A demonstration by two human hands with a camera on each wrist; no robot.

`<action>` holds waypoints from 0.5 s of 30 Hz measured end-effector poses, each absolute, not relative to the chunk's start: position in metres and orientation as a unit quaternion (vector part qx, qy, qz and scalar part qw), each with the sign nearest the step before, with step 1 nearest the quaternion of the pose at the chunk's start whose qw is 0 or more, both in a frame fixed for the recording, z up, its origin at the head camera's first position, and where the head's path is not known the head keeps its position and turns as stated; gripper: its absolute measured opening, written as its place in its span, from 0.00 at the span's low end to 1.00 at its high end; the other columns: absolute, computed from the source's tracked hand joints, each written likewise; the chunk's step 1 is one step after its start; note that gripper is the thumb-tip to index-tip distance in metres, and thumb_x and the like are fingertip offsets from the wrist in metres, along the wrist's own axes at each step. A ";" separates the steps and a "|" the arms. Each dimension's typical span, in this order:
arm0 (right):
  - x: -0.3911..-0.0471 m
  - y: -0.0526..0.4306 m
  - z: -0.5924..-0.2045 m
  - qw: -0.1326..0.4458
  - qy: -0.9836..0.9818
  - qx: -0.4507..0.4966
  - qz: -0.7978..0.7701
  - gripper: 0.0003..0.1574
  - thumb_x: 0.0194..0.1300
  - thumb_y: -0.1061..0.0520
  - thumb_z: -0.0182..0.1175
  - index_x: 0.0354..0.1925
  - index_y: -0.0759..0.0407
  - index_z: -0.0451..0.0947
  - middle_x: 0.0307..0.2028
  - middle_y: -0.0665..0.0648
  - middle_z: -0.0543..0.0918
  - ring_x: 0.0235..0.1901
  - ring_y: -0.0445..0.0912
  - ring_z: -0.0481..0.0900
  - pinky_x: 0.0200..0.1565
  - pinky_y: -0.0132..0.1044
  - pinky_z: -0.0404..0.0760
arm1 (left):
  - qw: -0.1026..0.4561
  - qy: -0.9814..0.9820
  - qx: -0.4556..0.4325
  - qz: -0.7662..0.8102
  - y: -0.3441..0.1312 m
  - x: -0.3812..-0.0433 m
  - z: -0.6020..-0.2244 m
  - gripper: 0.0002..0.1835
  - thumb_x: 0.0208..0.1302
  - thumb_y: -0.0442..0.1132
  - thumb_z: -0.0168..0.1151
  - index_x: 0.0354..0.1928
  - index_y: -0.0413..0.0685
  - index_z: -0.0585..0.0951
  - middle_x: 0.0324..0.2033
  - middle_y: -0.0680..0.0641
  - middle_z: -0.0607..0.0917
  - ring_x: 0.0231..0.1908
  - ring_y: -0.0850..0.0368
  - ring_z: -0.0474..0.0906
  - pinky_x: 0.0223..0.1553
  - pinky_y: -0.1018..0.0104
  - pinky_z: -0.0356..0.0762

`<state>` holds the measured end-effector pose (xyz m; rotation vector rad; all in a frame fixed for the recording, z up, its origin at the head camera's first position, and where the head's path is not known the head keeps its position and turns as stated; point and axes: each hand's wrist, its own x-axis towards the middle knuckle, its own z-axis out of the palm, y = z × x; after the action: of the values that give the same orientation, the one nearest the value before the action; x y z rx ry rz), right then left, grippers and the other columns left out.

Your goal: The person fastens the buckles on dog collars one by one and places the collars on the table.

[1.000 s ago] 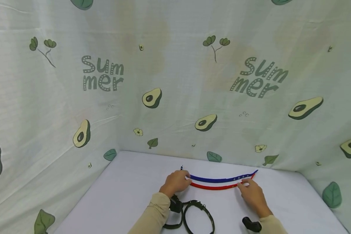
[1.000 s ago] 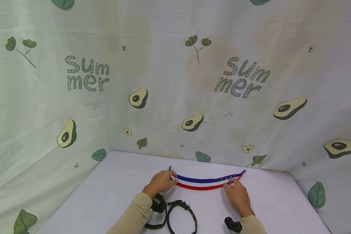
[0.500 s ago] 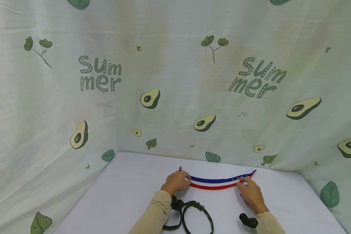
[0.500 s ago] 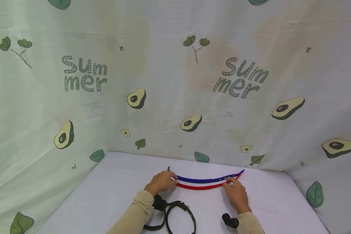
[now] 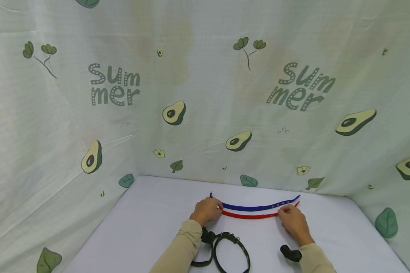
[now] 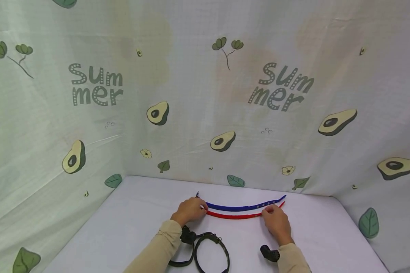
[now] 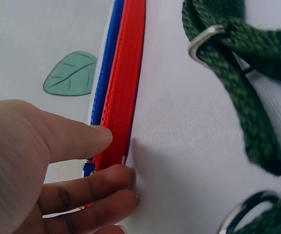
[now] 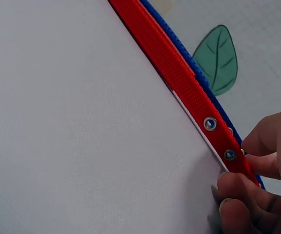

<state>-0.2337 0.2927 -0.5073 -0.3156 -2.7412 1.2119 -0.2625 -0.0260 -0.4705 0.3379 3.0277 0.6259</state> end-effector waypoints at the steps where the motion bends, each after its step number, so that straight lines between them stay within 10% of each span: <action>1: -0.233 0.293 -0.508 0.066 -0.907 -0.106 0.401 0.20 0.68 0.53 0.55 0.49 0.68 0.77 0.25 0.54 0.80 0.22 0.45 0.77 0.26 0.39 0.72 | 0.015 0.975 0.110 0.194 -0.026 -0.263 -0.471 0.03 0.63 0.41 0.69 0.37 0.56 0.89 0.40 0.52 0.87 0.42 0.52 0.80 0.46 0.52 0.77; 15: -0.231 0.291 -0.508 0.079 -0.915 -0.108 0.381 0.19 0.66 0.53 0.56 0.43 0.68 0.80 0.17 0.50 0.78 0.16 0.45 0.75 0.25 0.39 0.69 | 0.005 0.979 0.129 0.155 -0.034 -0.267 -0.468 0.02 0.62 0.42 0.69 0.34 0.56 0.89 0.35 0.55 0.86 0.35 0.56 0.79 0.37 0.57 0.76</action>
<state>-0.2305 0.2911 -0.5085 -0.3231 -2.7375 1.1386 -0.2667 -0.0343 -0.4681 0.4046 3.0666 0.4853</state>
